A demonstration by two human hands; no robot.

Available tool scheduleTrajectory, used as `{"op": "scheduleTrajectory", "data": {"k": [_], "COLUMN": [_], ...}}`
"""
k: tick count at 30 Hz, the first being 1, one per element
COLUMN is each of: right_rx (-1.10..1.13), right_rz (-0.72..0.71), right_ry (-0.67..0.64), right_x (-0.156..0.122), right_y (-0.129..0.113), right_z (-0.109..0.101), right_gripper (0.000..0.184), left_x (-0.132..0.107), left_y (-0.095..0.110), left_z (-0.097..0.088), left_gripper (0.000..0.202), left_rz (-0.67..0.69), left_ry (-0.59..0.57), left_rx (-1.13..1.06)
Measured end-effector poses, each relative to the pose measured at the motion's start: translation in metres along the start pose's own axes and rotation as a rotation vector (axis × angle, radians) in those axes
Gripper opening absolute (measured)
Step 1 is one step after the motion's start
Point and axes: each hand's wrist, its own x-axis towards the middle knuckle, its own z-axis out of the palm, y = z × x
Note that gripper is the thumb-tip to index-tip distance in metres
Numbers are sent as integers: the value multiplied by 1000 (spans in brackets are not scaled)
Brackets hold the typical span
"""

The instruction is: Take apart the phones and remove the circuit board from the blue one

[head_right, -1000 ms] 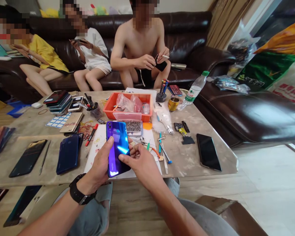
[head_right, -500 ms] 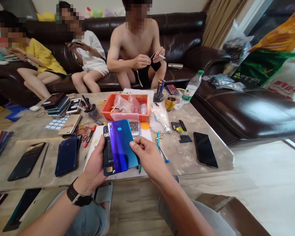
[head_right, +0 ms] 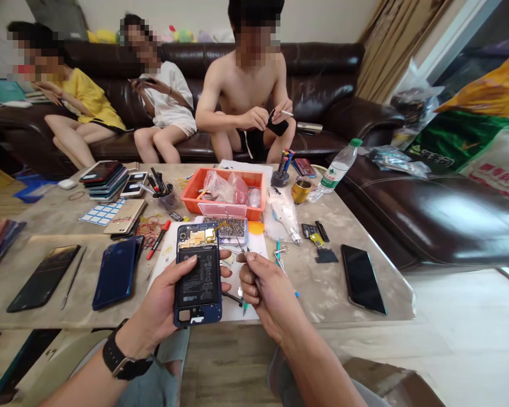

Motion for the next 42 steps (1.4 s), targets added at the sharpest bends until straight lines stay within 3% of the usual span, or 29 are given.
{"op": "scheduleTrajectory", "data": {"k": [6,16,26,42], "right_rx": [110,132,140,140], "right_rz": [75,157,154,187], "right_ry": [-61,-86,-104,-75], "right_x": [2,1,-2,-3], "right_y": [6,16,19,18], "right_z": [-2,8,10,11], "right_gripper": [35,32,41,44], "left_x": [-4,-8,-10,-10], "left_y": [2,1,-1,-1], "left_z": [1,-4,-2,-1], "left_gripper": [37,35,33,30], "left_rz": [33,51,30,12], "left_ry": [8,-56,-117,-101], "left_rx": [30,3,-63,-49]}}
